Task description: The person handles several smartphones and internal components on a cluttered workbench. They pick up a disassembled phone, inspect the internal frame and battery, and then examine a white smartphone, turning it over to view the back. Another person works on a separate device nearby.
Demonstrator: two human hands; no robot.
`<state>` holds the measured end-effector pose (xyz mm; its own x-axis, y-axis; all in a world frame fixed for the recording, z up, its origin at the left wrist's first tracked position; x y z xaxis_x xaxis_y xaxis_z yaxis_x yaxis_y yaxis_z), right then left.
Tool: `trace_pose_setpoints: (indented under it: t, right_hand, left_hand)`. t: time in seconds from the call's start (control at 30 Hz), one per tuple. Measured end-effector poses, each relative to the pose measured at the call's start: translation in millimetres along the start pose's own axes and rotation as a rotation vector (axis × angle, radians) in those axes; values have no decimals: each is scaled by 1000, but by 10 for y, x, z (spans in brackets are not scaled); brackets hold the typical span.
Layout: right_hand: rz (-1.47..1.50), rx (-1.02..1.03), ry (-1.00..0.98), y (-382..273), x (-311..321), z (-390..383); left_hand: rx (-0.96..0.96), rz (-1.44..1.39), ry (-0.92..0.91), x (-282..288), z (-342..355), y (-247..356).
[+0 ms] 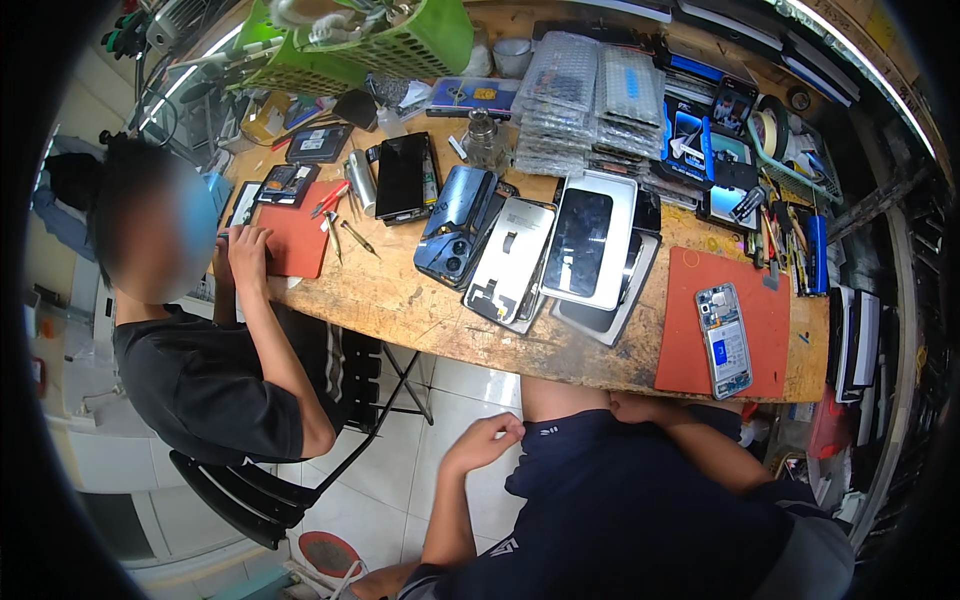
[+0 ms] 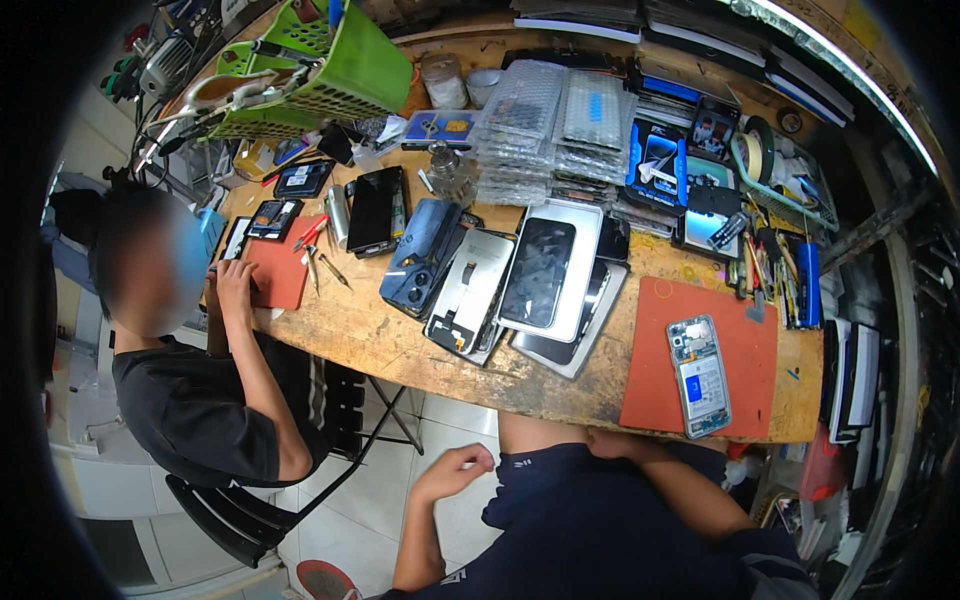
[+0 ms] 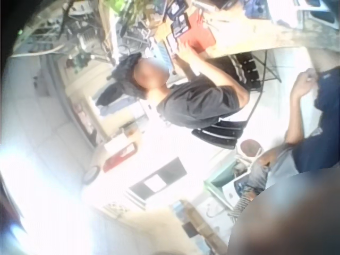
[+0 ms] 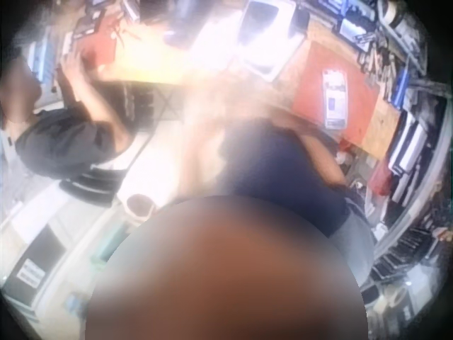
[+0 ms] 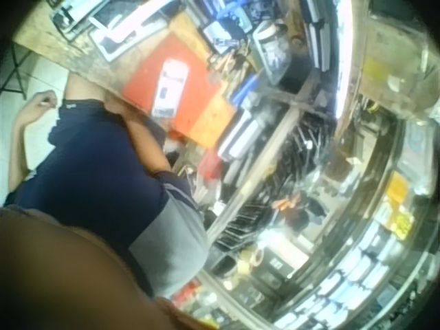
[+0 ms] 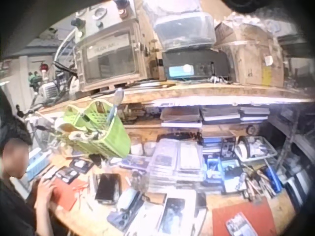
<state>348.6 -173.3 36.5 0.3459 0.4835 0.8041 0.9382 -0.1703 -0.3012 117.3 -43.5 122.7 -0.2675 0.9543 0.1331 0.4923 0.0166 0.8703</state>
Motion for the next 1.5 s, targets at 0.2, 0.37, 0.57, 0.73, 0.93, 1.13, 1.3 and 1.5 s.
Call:
trace_pose_setpoints:
  t: [0.2, 0.37, 0.57, 0.73, 0.93, 1.13, 1.3, 1.5]
  right_hand:
    - [269, -202, 582, 653, 460, -757]
    - [139, -577, 740, 1535, 678, -1401]
    - [161, -795, 725, 1803, 542, -1773]
    - [182, -850, 688, 2037, 560, -1897]
    - [196, -853, 654, 2189, 603, -1991]
    - [196, -839, 641, 2182, 600, -1953]
    - [188, -841, 658, 2098, 665, -1875]
    - [196, -821, 677, 1947, 730, -1685]
  left_hand:
    - [-441, -62, 778, 1446, -425, 1725]
    - [-420, 612, 1171, 1862, 59, 2324]
    - [-436, 175, 1127, 2119, 204, 1994]
    - [-445, -407, 1034, 2466, 216, 1459]
    - [-594, -364, 1108, 2421, 209, 1463]
    - [-466, 574, 1180, 2021, 229, 2141]
    - [-327, 721, 1079, 1943, 344, 2377]
    - [-294, 823, 979, 2052, 410, 2474]
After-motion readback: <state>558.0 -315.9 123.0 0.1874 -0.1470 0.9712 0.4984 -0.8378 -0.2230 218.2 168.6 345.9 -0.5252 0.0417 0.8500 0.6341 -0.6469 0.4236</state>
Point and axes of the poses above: each hand's wrist, its own z-axis towards the middle knuckle, its own x-axis out of the back of the hand, y = z × x, the point moved 10 cm from there along z, towards the middle knuckle, and after that the axes turned 4 degrees about -z, right-handed, at the moved point
